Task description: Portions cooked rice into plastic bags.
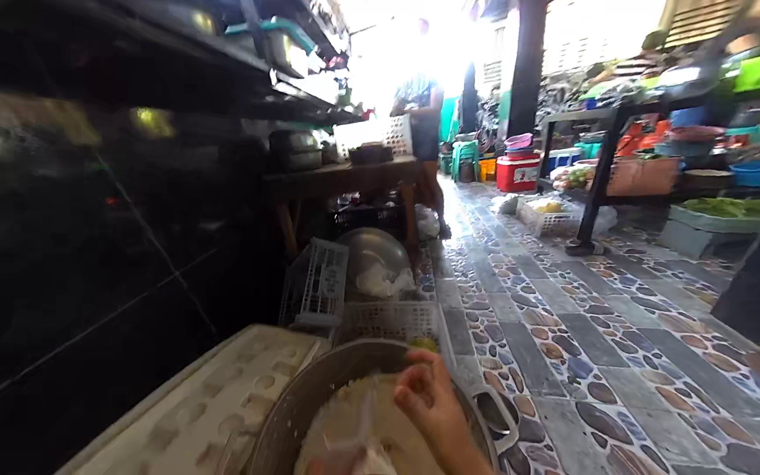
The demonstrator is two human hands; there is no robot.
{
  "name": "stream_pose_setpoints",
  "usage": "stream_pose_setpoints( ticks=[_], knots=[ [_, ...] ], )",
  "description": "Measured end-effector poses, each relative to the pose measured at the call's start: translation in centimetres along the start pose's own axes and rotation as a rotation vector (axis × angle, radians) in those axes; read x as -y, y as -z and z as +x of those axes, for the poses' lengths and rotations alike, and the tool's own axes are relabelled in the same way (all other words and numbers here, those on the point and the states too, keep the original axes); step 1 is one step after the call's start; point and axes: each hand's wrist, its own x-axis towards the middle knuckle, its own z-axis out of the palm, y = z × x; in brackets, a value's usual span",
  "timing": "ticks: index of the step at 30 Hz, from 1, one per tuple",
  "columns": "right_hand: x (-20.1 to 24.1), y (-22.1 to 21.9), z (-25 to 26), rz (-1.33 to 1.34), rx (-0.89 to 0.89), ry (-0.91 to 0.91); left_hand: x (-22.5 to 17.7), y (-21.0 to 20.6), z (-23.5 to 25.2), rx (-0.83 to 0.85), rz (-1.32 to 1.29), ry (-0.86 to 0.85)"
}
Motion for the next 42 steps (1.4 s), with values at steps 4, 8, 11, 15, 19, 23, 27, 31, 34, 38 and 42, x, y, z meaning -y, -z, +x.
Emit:
stream_pose_setpoints(
  ticks=[4,8,11,15,19,23,27,31,34,38,42],
  knots=[
    [-1.7,-1.6,-3.1,0.101,0.378,-0.164,-1.0,0.6,-0.3,-0.105,-0.452,0.036],
    [-1.4,-2.9,-3.9,0.34,0.33,-0.134,-2.8,2.7,-1.9,-0.01,-0.421,-0.106],
    [-0.2,-2.5,-3.6,0.501,0.331,-0.221,-2.7,3.1,-1.8,0.017,-0.415,-0.158],
    [0.5,-2.6,-3.3,0.232,0.099,-0.066,-2.7,2.2,-2.3,-0.062,-0.298,-0.256],
    [0.7,-3.0,-3.4,0.12,0.087,0.033,-2.6,1.8,-2.7,-0.123,-0.311,-0.345],
    [1.1,-3.5,-4.2,0.138,0.099,0.077,-2.5,1.4,-2.9,-0.139,-0.35,-0.407],
    [1.1,-3.3,-4.2,0.099,0.195,0.183,-2.9,1.5,-3.9,0.088,-0.439,-0.268],
    [-1.4,0.3,-1.5,-0.532,0.496,-0.087,-1.5,-1.8,-2.3,0.048,-0.752,0.478],
    [-4.5,3.0,0.3,-0.76,0.571,-0.413,2.0,-3.9,-1.9,0.011,-0.879,0.791],
    [-3.9,3.5,-1.3,-0.136,0.407,-0.54,1.7,-4.6,-2.7,0.059,-0.768,0.68],
    [-4.0,2.4,-3.8,0.143,0.168,-0.524,-1.0,-4.7,-3.3,0.04,-0.711,0.512]
  ],
)
